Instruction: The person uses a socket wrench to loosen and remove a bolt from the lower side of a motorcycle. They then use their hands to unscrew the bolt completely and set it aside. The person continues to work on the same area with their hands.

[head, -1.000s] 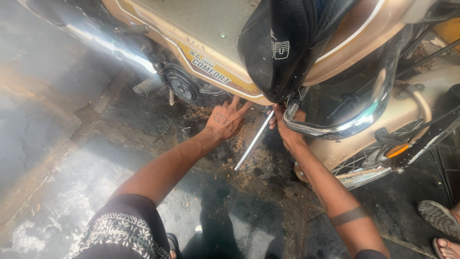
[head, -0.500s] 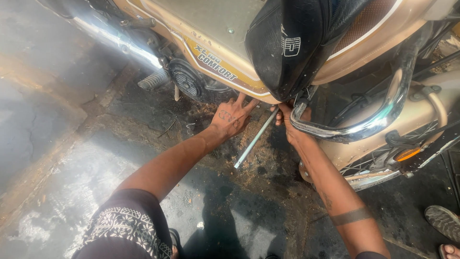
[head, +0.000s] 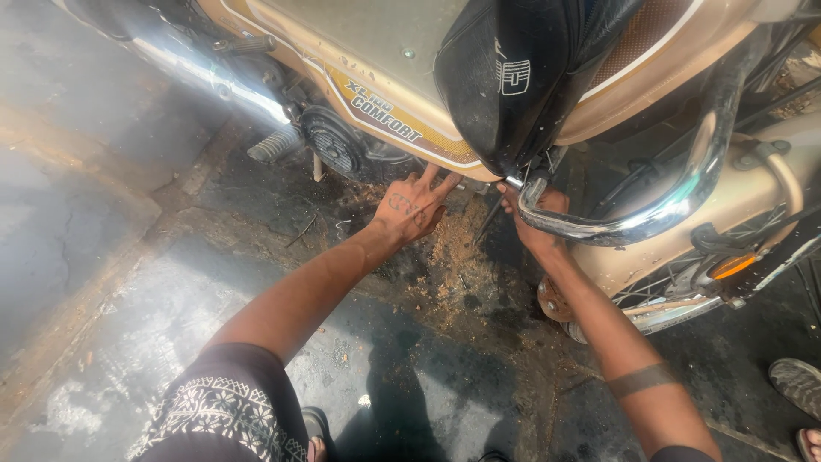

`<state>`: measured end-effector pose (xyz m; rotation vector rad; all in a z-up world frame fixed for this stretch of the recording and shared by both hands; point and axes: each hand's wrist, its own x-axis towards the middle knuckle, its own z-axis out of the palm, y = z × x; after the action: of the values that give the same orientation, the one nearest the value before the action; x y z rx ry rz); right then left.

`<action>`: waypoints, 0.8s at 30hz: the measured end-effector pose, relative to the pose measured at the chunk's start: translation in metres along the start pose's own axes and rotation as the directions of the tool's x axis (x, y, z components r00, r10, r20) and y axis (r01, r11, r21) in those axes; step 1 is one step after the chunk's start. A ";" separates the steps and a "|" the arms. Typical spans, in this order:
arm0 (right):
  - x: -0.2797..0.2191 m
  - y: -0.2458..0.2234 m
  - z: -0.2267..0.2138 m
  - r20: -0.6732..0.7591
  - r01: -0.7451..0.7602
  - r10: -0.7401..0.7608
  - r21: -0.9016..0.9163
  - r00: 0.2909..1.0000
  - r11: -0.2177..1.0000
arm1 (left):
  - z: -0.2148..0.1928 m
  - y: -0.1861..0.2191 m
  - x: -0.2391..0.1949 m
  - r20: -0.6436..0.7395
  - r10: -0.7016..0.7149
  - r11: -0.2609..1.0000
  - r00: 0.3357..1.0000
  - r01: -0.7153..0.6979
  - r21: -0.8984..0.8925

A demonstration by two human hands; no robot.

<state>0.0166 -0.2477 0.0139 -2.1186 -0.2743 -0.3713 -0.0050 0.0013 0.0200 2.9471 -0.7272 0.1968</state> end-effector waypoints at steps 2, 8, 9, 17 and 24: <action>-0.003 -0.007 0.004 0.048 -0.043 0.036 0.152 0.998 0.987 | 0.000 -0.004 0.000 0.005 0.001 1.000 1.000 -0.001 -0.016; -0.001 -0.037 0.011 0.062 -0.206 0.196 0.295 0.979 0.933 | 0.006 -0.002 0.004 -0.088 -0.026 0.992 0.996 0.015 -0.124; -0.001 -0.041 0.010 0.050 -0.203 0.198 0.317 0.979 0.926 | 0.007 -0.001 0.003 -0.112 -0.035 0.989 0.993 0.018 -0.149; 0.010 -0.053 0.007 0.180 -0.441 0.413 0.532 0.893 0.723 | 0.003 0.006 0.002 -0.111 -0.083 0.975 0.990 0.058 -0.215; 0.011 -0.022 0.012 0.042 -0.147 0.141 0.250 0.989 0.957 | 0.008 0.005 0.004 -0.099 -0.067 0.986 0.993 0.051 -0.157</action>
<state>0.0216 -0.2255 0.0286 -1.8791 -0.1696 -0.2127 -0.0031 -0.0064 0.0127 2.7832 -0.6113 0.2739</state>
